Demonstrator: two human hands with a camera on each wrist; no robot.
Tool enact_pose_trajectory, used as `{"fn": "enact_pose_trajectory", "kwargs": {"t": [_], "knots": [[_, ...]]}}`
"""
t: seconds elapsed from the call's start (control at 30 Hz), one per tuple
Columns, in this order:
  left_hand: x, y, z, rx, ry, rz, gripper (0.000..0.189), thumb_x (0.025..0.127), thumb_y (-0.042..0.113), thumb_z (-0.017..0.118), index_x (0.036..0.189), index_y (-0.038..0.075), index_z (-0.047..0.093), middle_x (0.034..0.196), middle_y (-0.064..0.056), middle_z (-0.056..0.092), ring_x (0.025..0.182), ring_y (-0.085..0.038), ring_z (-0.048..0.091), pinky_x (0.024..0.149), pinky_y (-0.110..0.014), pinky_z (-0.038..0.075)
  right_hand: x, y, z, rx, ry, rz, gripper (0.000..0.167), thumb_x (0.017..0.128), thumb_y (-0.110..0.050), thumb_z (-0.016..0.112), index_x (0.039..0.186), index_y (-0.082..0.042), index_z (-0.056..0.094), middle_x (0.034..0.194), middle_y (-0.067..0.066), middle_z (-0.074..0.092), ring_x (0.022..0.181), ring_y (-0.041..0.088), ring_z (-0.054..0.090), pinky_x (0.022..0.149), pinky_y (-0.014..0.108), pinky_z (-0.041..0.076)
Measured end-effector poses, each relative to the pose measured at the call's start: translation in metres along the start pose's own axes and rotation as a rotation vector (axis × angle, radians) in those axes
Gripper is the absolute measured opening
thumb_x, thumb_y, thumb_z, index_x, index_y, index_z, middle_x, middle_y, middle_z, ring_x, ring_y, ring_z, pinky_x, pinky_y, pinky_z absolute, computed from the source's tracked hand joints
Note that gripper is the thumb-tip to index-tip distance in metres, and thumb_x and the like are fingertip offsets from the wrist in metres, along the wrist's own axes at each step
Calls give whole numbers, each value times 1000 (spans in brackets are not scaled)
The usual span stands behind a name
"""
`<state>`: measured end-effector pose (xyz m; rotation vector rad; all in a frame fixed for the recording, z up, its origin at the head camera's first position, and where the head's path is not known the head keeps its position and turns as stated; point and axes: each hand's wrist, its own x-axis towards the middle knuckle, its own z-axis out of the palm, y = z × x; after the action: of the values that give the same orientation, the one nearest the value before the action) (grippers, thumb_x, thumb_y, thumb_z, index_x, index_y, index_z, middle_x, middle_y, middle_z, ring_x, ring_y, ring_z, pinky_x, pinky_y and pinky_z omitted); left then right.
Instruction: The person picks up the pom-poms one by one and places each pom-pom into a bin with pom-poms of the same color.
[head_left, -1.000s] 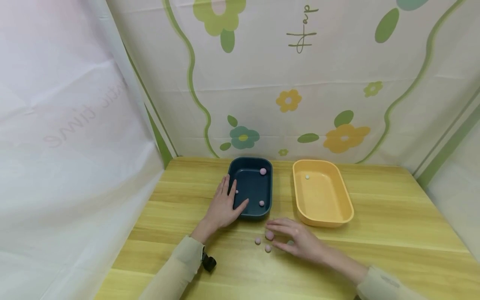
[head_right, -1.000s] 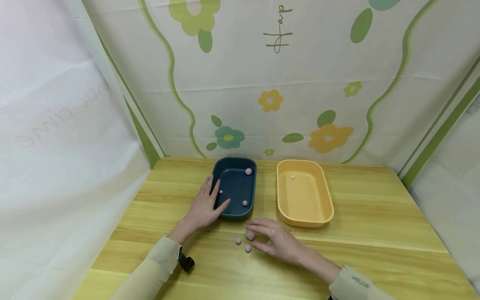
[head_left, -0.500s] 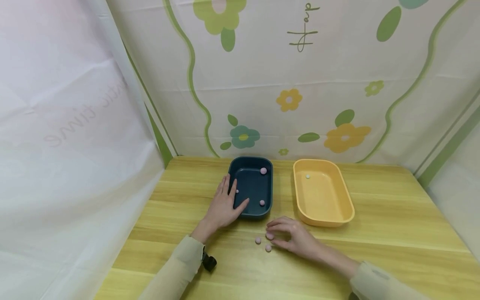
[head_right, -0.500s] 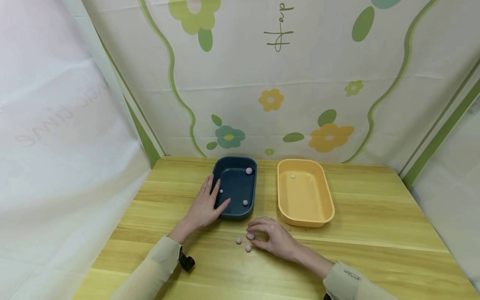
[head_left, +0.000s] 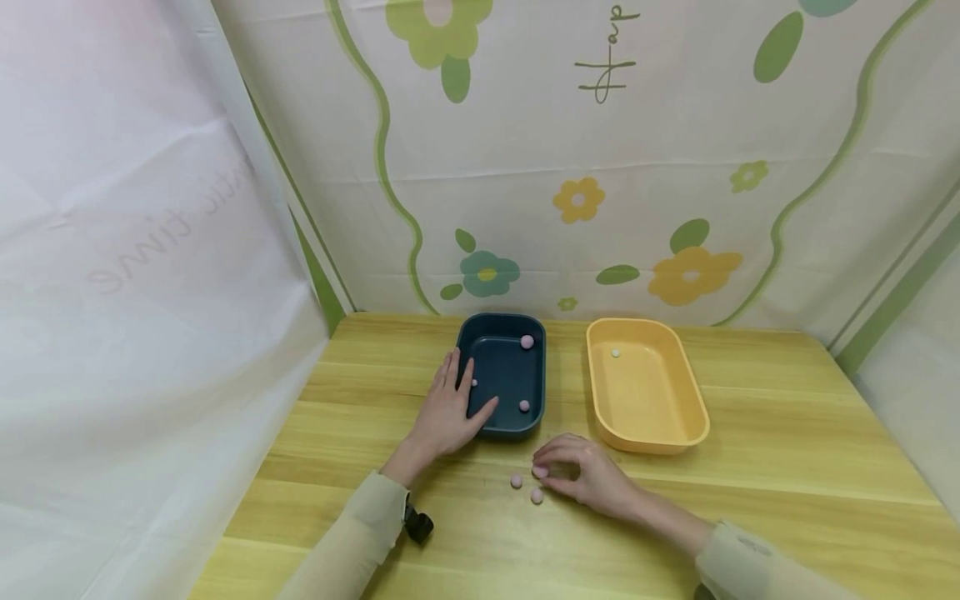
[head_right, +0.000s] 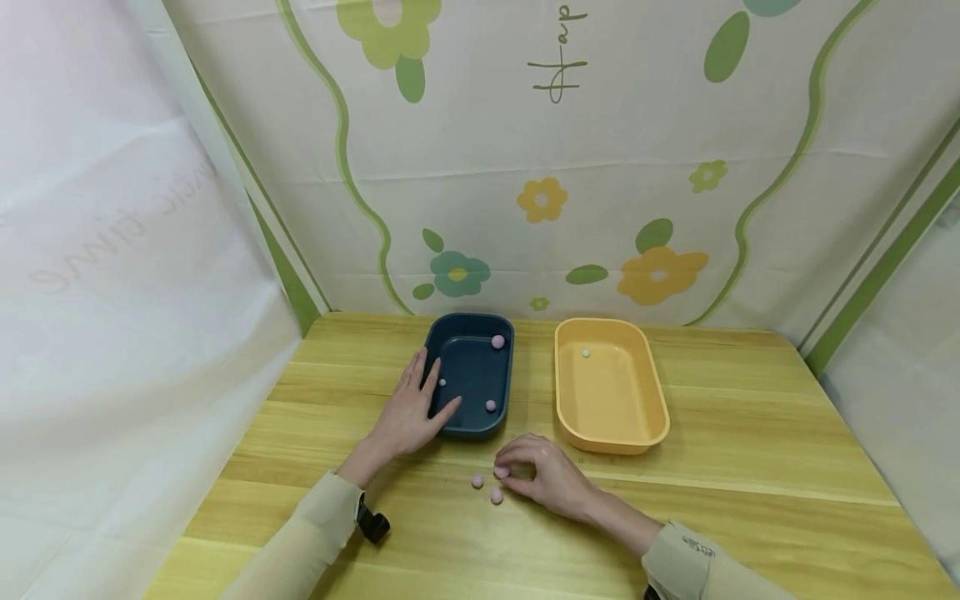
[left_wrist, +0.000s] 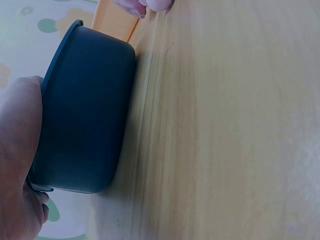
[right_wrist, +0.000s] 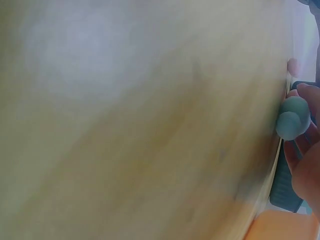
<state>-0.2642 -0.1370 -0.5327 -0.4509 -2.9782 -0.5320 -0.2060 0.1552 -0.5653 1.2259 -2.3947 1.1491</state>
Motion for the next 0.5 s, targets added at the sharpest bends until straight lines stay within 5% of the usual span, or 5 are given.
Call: {"fn": "enact_pose_trajectory", "kwargs": {"t": [0.5], "knots": [[-1,0,-1,-12,6,7,94,110,66,48,174,3,24,185,-24,7,173,-43,11,140,-56,23,1,1,-3,3,23,49,23,87,-3,91,106,-14,85,107,-7,84,102,14,77,93,29,64]]}}
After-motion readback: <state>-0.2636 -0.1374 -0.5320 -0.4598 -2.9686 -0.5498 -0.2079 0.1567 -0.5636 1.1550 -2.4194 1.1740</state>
